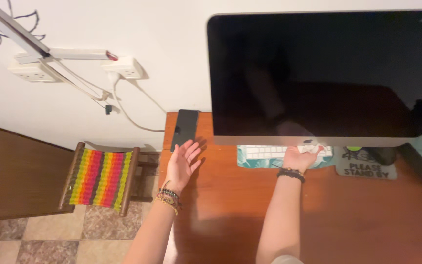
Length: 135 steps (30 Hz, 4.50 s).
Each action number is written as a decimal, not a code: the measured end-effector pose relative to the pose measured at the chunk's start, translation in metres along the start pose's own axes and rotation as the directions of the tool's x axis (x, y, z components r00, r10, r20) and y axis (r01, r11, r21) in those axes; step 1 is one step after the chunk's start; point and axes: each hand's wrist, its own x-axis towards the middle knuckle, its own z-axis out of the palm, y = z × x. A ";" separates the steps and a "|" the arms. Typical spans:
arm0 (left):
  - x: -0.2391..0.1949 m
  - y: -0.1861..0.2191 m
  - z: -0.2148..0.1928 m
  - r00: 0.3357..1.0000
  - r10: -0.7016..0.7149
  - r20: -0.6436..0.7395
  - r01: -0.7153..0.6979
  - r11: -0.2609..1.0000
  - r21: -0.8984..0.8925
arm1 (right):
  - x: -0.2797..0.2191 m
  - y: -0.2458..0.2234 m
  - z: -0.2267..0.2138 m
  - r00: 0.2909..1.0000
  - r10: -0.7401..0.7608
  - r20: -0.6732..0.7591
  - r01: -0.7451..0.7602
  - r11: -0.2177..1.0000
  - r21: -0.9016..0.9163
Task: The person places a framed picture on a shelf, rearranges books, and wipes down a desk surface, keyboard, computer mouse, and monitor screen with a cloth.
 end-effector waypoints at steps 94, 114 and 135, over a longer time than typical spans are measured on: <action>-0.188 -0.100 0.251 0.826 0.465 0.319 -0.375 0.030 0.927 | -0.392 -0.178 0.114 0.699 0.634 0.330 0.293 0.168 -0.941; -0.204 -0.098 0.241 0.823 0.555 0.123 -0.025 -0.181 0.983 | -0.303 -0.236 0.087 0.711 0.688 0.142 0.242 -0.050 -0.969; -0.122 -0.292 0.151 0.941 0.161 0.296 -0.191 -0.470 0.862 | -0.242 -0.215 -0.031 0.498 0.550 0.670 0.785 -0.615 -0.078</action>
